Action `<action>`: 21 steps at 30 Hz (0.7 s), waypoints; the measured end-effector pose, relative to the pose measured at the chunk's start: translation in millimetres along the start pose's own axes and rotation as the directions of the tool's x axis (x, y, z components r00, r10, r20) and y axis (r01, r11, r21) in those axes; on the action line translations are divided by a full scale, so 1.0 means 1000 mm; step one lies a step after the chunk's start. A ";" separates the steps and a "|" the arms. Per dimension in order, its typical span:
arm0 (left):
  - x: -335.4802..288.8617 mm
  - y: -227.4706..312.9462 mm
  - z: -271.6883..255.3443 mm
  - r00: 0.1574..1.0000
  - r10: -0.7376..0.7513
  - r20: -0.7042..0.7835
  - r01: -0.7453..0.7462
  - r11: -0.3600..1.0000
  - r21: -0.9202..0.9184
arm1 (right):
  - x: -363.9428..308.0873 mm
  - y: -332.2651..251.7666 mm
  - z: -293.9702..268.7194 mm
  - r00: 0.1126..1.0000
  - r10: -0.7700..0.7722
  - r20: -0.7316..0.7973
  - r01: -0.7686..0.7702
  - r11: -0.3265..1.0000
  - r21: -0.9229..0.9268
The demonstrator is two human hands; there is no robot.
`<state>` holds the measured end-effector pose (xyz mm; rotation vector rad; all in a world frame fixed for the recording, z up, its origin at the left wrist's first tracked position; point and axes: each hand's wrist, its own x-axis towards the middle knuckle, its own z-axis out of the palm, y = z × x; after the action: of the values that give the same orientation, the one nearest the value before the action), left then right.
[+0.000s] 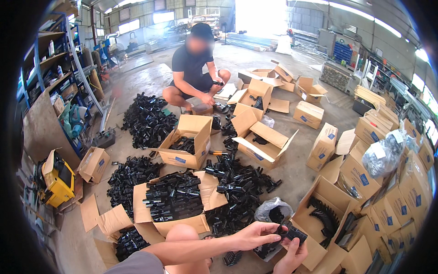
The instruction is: The person picks up black plastic components one by one from an open box on the floor, fits two matching pieces together by hand, and places the assembled units into a plastic bag.
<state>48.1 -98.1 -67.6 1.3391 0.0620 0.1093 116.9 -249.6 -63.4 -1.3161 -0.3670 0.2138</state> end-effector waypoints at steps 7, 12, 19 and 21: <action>0.001 -0.006 0.001 0.996 0.082 -0.040 -0.083 0.996 -0.019 | -0.001 -0.007 0.001 1.000 0.003 0.011 -0.003 1.000 -0.011; -0.002 0.003 -0.003 0.994 0.111 -0.002 -0.110 0.993 0.033 | -0.003 -0.008 0.000 0.996 0.066 0.059 -0.071 0.994 0.086; -0.002 0.004 -0.001 0.985 0.170 -0.029 -0.159 0.960 0.230 | 0.004 -0.001 -0.001 0.998 0.040 0.045 -0.048 0.982 0.181; -0.007 0.002 -0.004 0.988 0.149 -0.042 -0.135 0.959 0.248 | -0.004 -0.016 0.014 0.999 0.050 0.001 -0.050 0.987 0.156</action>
<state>40.8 -94.7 -66.6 1.5871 0.0306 0.2710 107.2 -242.3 -45.6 -1.1719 -0.3093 0.2775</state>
